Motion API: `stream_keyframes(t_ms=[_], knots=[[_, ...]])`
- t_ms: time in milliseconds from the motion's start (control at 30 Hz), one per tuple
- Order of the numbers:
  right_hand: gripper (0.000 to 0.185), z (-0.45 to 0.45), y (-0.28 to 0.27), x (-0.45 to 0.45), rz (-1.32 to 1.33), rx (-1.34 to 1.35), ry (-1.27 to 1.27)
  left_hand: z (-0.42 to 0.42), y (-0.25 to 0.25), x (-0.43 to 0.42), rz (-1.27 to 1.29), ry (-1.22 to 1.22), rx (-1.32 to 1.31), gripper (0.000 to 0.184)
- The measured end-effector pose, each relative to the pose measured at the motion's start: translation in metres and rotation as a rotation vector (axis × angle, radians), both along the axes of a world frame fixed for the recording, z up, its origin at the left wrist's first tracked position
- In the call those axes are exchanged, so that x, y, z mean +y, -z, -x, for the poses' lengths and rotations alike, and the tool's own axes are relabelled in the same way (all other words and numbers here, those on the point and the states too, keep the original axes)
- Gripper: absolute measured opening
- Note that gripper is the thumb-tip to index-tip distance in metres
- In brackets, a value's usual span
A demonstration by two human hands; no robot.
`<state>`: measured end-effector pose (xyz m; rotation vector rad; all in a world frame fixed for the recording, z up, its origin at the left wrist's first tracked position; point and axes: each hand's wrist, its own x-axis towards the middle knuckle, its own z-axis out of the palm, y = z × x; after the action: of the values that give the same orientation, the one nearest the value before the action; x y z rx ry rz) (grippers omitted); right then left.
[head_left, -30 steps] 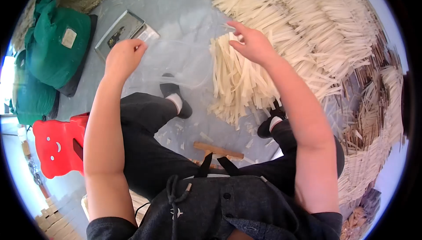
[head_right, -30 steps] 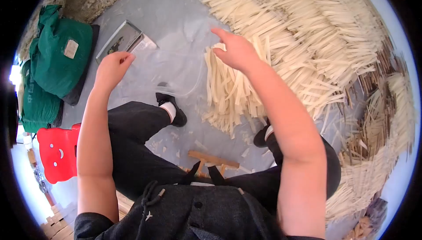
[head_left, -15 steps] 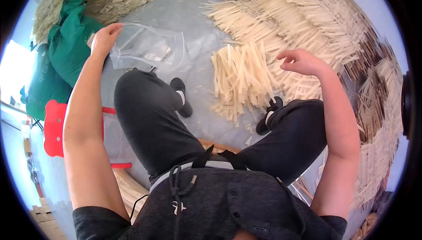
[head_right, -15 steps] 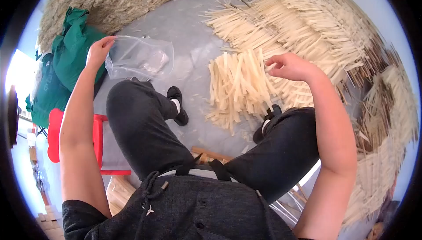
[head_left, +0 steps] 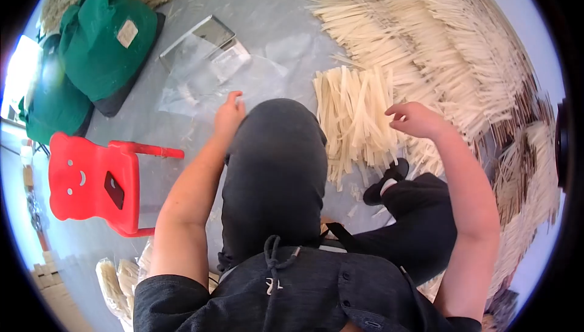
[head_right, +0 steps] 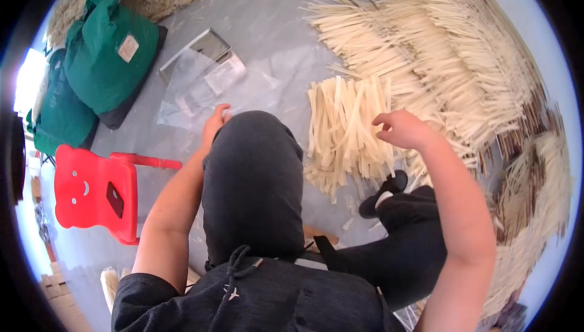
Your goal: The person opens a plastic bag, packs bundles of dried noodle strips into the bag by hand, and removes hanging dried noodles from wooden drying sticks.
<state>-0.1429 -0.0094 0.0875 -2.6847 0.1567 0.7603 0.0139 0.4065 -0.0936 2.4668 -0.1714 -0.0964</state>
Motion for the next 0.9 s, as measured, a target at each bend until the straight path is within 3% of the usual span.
stream_keyframes(t_ms=[133,300,433,500,533,600,733,800,900], knots=[[0.037,-0.047,0.082,0.015,0.061,0.003,-0.128,-0.013,0.037,-0.016,0.048,0.02,0.16,0.038],[0.038,-0.068,0.171,0.062,-0.235,0.083,-0.007,-0.044,0.058,-0.045,-0.074,0.27,0.39,0.049],[0.034,-0.06,0.224,0.089,-0.302,0.074,-0.093,-0.06,0.091,-0.059,-0.143,0.409,0.537,0.047],[0.033,-0.057,0.241,0.084,-0.315,0.058,-0.056,-0.063,0.092,-0.069,0.223,0.118,1.067,0.043],[0.031,-0.059,0.248,0.081,-0.327,0.027,-0.035,-0.067,0.104,-0.072,0.22,0.117,1.078,0.043],[0.029,-0.065,0.261,0.068,-0.358,-0.039,0.112,-0.069,0.125,-0.076,0.586,-0.173,1.343,0.041],[0.026,-0.086,0.28,0.05,-0.451,-0.294,0.441,-0.056,0.136,-0.101,0.581,-0.076,1.297,0.041],[0.026,-0.1,0.282,0.051,-0.486,-0.279,0.489,-0.054,0.143,-0.103,0.475,0.206,1.268,0.049],[0.027,-0.128,0.285,0.068,-0.61,-0.302,0.549,-0.052,0.143,-0.113,0.361,0.24,1.151,0.061]])
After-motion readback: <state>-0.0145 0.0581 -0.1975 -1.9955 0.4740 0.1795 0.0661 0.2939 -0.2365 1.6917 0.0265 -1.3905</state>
